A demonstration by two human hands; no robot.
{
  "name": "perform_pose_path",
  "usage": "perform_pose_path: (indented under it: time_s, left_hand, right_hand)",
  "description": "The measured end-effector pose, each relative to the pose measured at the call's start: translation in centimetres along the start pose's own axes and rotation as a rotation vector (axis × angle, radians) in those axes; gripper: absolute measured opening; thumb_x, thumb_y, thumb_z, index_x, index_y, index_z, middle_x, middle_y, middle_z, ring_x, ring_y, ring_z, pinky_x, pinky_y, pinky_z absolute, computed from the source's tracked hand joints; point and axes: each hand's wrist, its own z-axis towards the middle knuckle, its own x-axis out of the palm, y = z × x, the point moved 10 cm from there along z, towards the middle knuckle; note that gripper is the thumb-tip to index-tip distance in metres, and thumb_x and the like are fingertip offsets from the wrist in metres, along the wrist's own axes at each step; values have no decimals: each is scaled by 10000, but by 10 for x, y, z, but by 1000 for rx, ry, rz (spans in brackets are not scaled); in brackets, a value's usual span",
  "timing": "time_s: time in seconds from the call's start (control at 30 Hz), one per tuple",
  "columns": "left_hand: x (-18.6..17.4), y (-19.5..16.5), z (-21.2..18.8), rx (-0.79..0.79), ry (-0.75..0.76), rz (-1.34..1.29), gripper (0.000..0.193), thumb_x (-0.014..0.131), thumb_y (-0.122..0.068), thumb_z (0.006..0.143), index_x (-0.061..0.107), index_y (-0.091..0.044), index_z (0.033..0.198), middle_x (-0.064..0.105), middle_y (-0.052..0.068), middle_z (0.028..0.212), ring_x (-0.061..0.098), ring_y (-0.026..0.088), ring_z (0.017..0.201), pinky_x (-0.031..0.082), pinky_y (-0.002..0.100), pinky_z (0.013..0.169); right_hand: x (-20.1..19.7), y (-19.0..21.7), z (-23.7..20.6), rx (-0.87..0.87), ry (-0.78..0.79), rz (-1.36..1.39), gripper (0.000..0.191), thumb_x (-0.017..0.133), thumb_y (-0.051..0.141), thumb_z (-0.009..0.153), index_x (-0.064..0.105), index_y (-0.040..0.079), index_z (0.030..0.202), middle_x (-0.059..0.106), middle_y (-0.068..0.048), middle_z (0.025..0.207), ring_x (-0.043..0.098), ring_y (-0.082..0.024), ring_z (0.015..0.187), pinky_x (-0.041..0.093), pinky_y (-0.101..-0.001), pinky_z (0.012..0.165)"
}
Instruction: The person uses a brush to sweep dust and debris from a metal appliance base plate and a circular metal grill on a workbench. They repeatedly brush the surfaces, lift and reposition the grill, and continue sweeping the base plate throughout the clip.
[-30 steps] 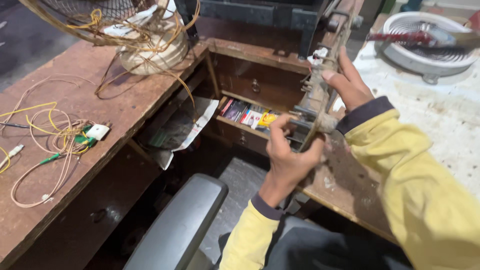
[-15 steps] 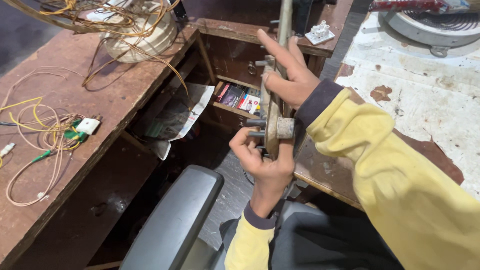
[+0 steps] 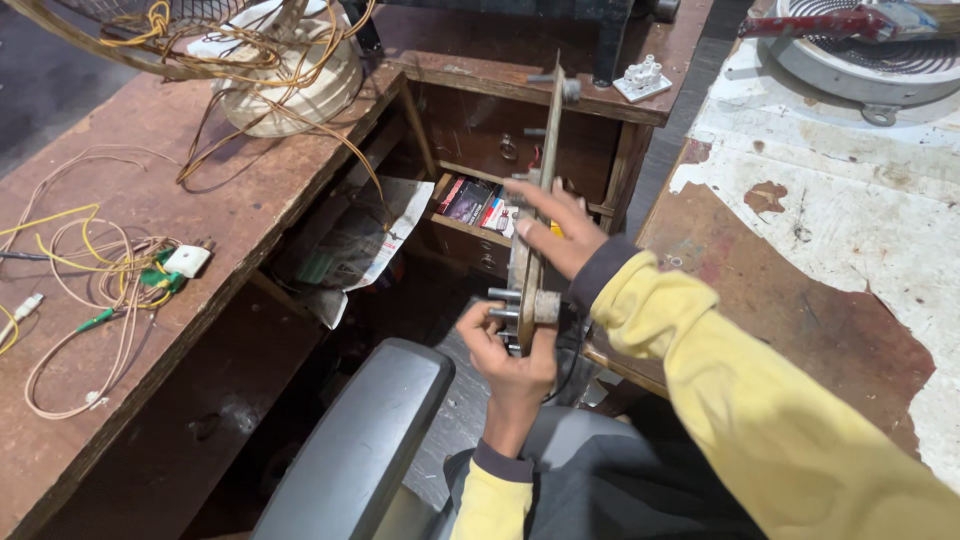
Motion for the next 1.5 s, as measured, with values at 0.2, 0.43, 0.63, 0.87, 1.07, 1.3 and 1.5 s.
perform_pose_path:
  time_s: [0.2,0.43,0.63,0.87,1.07,1.3,1.5]
  left_hand:
    - [1,18,-3,3,62,50,519,773,-28,867,404,9,1230,588,108,1055,638,160,944,544,288,864]
    - [5,23,-2,14,67,21,527,773,-50,885,399,20,1250,579,120,1079,636,163,950,543,285,868]
    - [2,33,-9,74,42,54,544,753,-18,848,383,24,1245,559,136,1098,616,168,961,539,293,882]
    - [3,27,3,99,31,152,542,765,-18,819,436,37,1246,584,129,1066,632,180,908,553,305,859]
    - [14,-6,25,286,32,266,577,847,-62,776,467,18,1203,603,115,1029,649,171,898,561,295,831]
    - [10,15,14,143,-54,107,500,742,-14,857,397,20,1217,537,118,1077,607,169,909,536,283,842]
    - [7,36,-5,91,56,121,506,727,1,844,379,23,1210,569,133,1039,645,182,906,556,292,849]
  right_hand:
    - [-9,-20,-6,29,-48,-55,497,551,340,1022,507,194,1495,523,-153,1509,403,-329,1474,126,-477,1248]
    - [-12,-5,-9,59,-7,124,484,532,353,1045,476,165,1487,434,-178,1592,202,-338,1572,97,-446,1261]
    - [-3,-15,-14,121,53,94,495,565,320,1047,470,163,1506,310,-213,1629,52,-347,1591,69,-433,1262]
    - [-23,-19,-11,142,-5,72,333,620,321,1014,581,121,1278,624,-73,1218,552,-160,1181,435,-311,1043]
    - [-48,-6,2,203,-95,108,213,700,227,980,608,86,1110,617,22,946,550,-65,882,473,-252,783]
    - [-33,19,4,132,-91,-22,169,693,214,980,633,107,1096,693,21,1000,661,-105,991,515,-289,925]
    - [-18,-12,-2,-60,-95,25,181,684,207,1002,631,98,1136,682,-43,1152,612,-163,1164,444,-342,1079]
